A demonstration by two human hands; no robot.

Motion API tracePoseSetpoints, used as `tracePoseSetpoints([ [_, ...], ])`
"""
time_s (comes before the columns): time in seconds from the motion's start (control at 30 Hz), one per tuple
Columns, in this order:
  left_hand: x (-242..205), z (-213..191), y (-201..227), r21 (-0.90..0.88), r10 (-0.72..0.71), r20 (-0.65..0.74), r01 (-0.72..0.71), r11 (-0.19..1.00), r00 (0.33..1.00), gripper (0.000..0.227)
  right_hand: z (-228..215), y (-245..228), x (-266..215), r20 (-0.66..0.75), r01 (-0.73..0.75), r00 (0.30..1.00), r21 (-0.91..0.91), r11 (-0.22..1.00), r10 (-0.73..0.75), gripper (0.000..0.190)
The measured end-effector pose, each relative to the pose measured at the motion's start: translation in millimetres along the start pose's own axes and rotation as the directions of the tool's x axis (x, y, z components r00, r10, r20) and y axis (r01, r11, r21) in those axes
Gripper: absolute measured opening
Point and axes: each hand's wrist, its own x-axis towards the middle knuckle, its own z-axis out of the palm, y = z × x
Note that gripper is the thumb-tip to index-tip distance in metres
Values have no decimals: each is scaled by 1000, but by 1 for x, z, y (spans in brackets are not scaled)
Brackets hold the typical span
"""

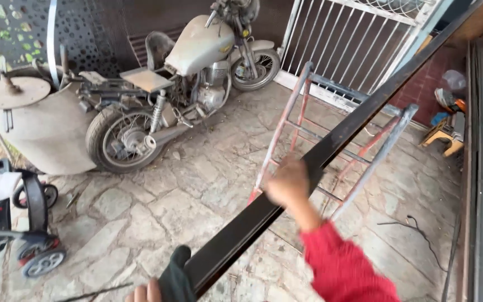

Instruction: Sanding a metal beam to prepare the surface, followed by wiping it clean with a wet cloth.

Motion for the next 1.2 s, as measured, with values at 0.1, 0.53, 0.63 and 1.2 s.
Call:
tracePoseSetpoints([
  [0.1, 27, -15, 16, 247, -26, 32, 17, 969, 999, 39, 23, -16, -32, -154, 160, 977, 51, 986, -150, 82],
  [0.53, 98, -90, 40, 239, -66, 652, -122, 963, 755, 91, 18, -65, -102, 163, -87, 984, 75, 993, 74, 64],
  [0.63, 101, -90, 43, 216, -30, 629, -137, 967, 777, 88, 72, -84, -134, 365, 452, 871, -330, 829, -330, 84],
  [1.2, 114, -92, 51, 232, -77, 518, -53, 971, 852, 49, 159, -75, -183, -667, 560, 727, 443, 700, -160, 68],
])
